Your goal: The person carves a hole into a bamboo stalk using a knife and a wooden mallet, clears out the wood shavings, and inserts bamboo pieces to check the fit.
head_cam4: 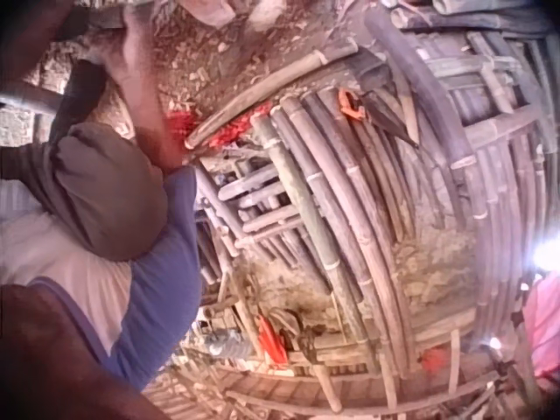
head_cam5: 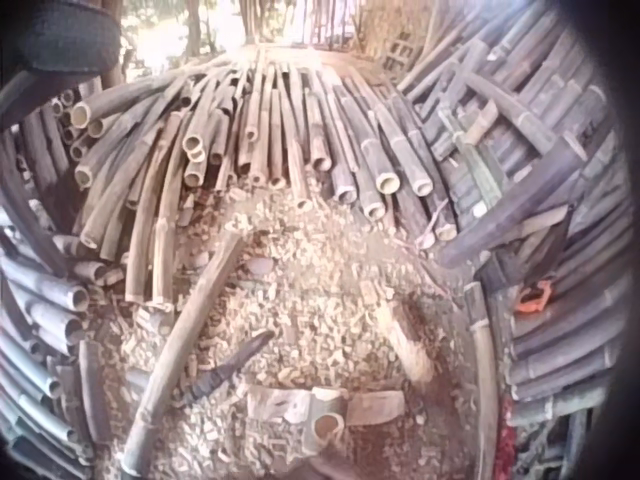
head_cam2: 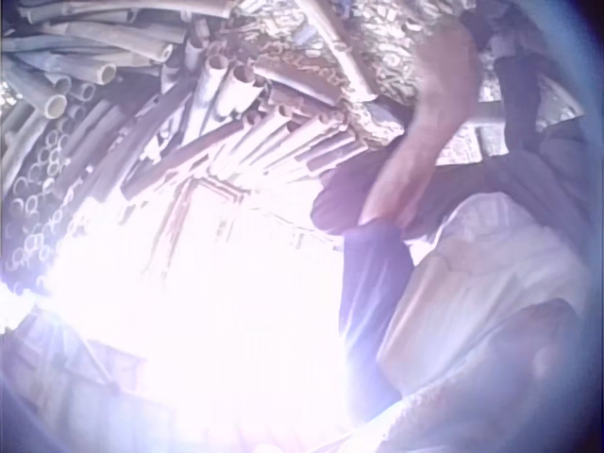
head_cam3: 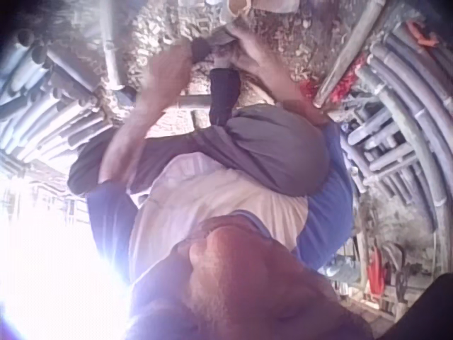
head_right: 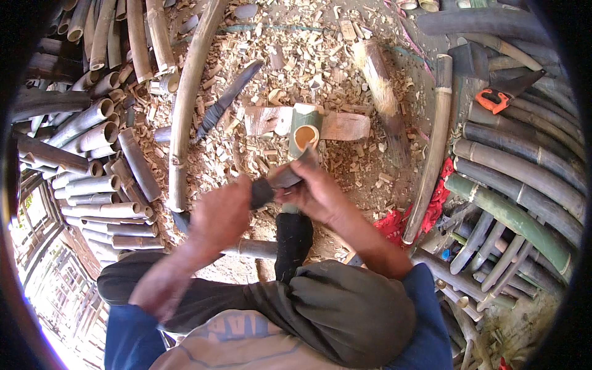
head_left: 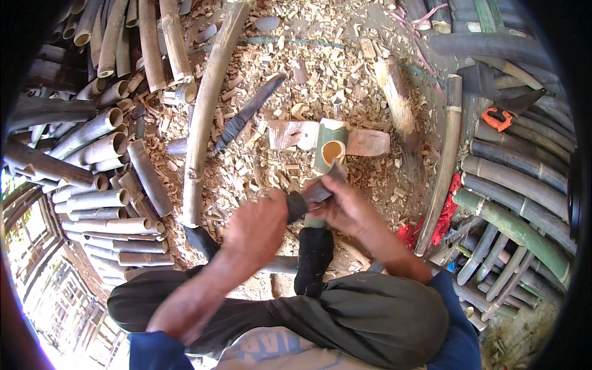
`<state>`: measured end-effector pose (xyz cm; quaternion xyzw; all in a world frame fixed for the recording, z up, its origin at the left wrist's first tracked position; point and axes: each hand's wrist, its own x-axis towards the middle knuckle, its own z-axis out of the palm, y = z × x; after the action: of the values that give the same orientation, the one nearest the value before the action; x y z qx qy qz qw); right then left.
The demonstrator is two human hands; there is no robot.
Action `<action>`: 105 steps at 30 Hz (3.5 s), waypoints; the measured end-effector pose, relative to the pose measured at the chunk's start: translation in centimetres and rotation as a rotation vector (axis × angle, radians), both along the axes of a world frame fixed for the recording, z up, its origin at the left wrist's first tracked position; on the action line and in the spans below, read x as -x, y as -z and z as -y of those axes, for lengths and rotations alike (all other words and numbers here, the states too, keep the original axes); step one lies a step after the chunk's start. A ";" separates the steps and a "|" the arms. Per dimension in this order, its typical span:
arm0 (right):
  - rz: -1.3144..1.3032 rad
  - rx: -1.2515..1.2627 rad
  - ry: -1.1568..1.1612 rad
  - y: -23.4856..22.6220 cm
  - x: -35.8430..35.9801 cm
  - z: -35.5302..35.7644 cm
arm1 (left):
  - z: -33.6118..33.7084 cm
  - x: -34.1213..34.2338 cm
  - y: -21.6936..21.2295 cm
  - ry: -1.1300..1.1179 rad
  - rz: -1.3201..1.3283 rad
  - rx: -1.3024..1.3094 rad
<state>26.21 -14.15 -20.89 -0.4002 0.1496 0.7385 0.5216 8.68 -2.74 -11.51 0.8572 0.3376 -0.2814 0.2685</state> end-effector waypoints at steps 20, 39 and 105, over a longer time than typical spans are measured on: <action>0.620 0.188 -0.558 -2.0 -1.7 -0.7 | 10.7 0.0 5.4 -0.829 0.332 0.495; -0.347 0.001 0.518 0.4 2.3 -3.1 | -4.2 -5.8 -2.1 0.369 0.285 -0.554; 0.669 0.064 -0.118 7.1 -4.6 10.5 | 4.5 -14.6 2.4 0.681 0.731 0.148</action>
<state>30.86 -24.65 -27.95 -0.6444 -0.0302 0.5903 0.4852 23.30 -7.26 -13.86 0.9398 -0.0983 -0.0576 0.3222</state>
